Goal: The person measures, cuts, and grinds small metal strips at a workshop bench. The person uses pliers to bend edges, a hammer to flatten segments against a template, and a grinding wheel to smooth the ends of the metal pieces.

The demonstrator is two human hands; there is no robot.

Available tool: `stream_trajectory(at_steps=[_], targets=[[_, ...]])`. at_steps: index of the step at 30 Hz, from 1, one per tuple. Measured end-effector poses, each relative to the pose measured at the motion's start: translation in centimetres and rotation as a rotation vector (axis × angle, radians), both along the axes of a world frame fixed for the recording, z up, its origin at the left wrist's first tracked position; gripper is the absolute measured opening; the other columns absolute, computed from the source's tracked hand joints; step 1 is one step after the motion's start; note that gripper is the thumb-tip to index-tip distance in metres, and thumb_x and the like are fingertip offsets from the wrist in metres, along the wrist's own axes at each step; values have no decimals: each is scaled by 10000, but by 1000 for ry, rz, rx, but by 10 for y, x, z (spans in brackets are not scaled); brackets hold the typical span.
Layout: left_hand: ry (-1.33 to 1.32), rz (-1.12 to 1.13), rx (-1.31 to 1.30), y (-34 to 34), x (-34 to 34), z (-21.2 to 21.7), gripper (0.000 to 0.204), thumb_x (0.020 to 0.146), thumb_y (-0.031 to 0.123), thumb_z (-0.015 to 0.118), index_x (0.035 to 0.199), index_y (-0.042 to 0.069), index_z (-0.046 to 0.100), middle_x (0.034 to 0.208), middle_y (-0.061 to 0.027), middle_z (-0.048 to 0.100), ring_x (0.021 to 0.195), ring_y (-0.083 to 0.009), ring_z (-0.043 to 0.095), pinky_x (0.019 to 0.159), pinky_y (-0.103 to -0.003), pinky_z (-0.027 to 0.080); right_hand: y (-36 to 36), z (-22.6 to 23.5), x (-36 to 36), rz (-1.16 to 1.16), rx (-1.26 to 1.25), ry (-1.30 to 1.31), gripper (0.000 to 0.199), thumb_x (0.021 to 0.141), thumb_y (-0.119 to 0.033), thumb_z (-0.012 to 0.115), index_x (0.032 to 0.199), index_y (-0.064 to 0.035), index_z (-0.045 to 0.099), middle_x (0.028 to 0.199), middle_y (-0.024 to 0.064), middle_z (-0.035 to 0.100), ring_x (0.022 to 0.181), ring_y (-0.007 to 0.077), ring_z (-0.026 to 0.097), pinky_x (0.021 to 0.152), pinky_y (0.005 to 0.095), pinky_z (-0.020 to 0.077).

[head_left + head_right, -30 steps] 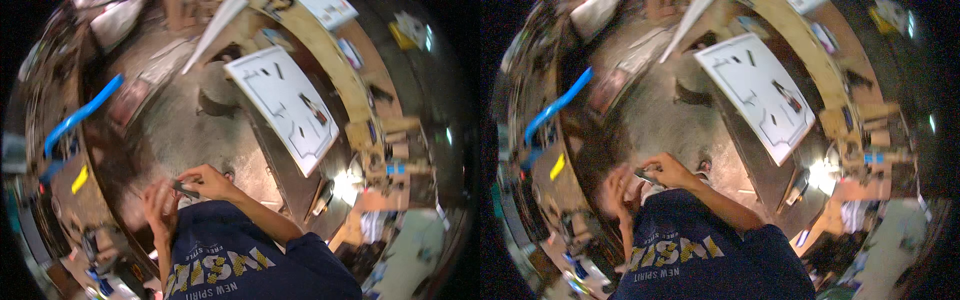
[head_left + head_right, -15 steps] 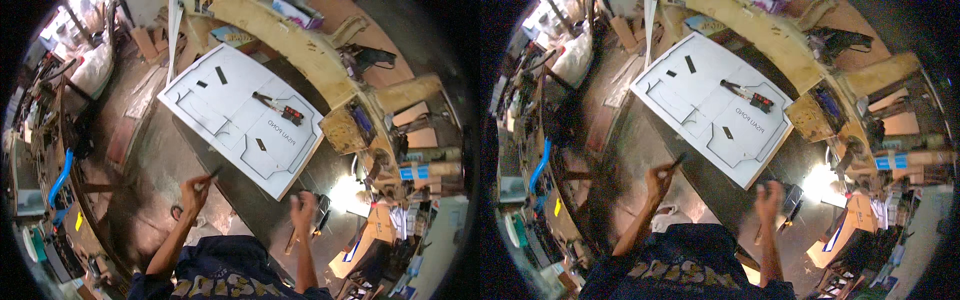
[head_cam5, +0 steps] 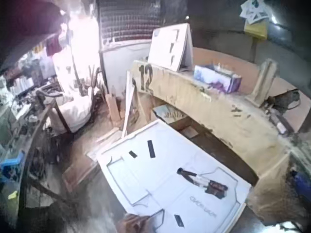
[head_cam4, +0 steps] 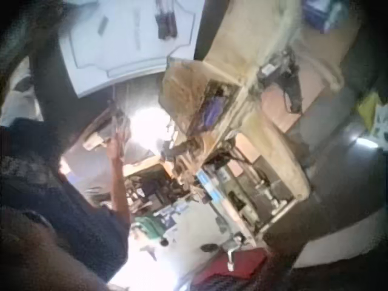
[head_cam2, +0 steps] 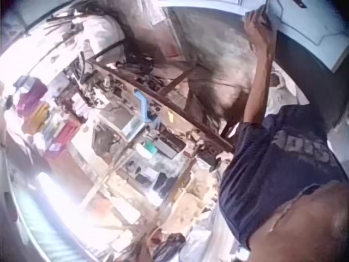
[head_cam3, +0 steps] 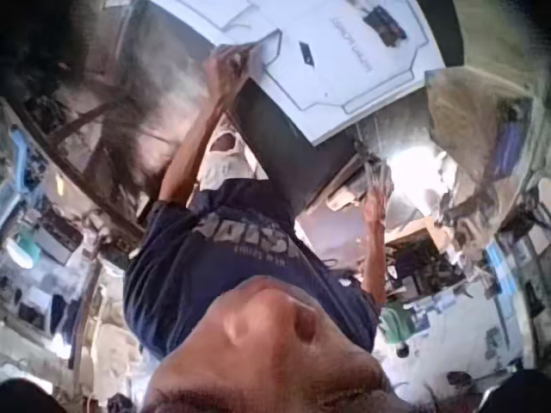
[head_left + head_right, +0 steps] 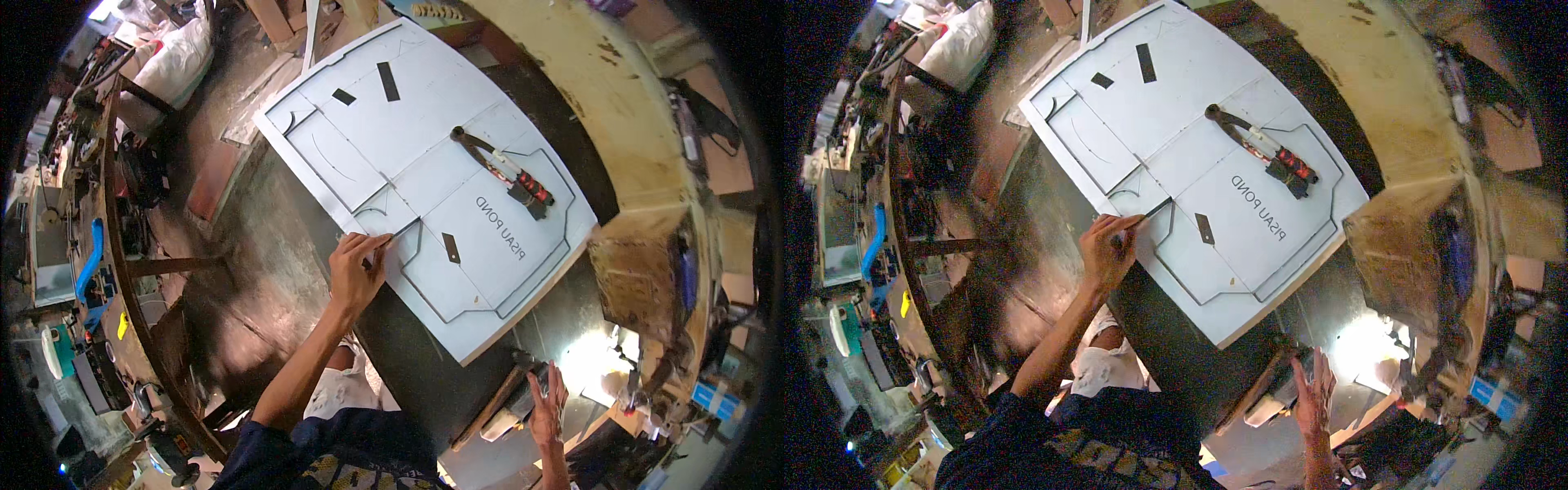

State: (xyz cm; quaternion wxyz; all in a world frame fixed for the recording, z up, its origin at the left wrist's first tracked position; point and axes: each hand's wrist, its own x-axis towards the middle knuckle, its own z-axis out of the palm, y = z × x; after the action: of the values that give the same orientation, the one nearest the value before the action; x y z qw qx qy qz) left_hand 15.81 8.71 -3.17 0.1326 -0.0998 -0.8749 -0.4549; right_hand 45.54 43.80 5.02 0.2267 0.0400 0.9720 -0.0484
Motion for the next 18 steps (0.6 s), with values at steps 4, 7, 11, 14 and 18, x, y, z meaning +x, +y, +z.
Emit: stream_trajectory(at_steps=[4,7,11,14,18], targets=[[0,-53,-44,2,-4,3,269,710,-88,696,946,32,744,761,-105,675,678,-237,605,653,-331,492,19,-9,-1,107,-36,-62,717,692,137,595,1335,-171,525,1570,215,239,1412,409,281,1078,578,256],[-40,-67,-18,-4,-4,6,276,705,-94,695,947,30,742,746,-97,660,667,-225,598,645,-324,491,39,-12,14,58,-87,32,632,686,37,651,1285,-108,509,1520,208,322,1382,395,300,1074,574,244],[-120,-106,-1,-4,-7,8,285,698,-86,712,950,43,747,761,-89,662,681,-210,621,633,-295,509,61,7,18,-89,-8,330,697,718,-309,723,1292,-17,453,1392,219,427,1255,375,389,1040,547,311],[-117,-106,5,-8,-6,4,295,695,-82,720,957,51,749,772,-88,666,693,-205,637,631,-284,521,33,16,6,-367,-56,382,734,755,-424,696,1307,-6,450,1287,211,501,1138,338,488,969,519,399],[-96,-118,2,-7,-8,2,313,689,-89,711,967,52,746,775,-91,667,694,-208,643,631,-288,525,-37,24,-40,-1080,-670,385,655,881,-510,524,1298,-7,487,1205,194,567,984,258,585,833,407,494]])
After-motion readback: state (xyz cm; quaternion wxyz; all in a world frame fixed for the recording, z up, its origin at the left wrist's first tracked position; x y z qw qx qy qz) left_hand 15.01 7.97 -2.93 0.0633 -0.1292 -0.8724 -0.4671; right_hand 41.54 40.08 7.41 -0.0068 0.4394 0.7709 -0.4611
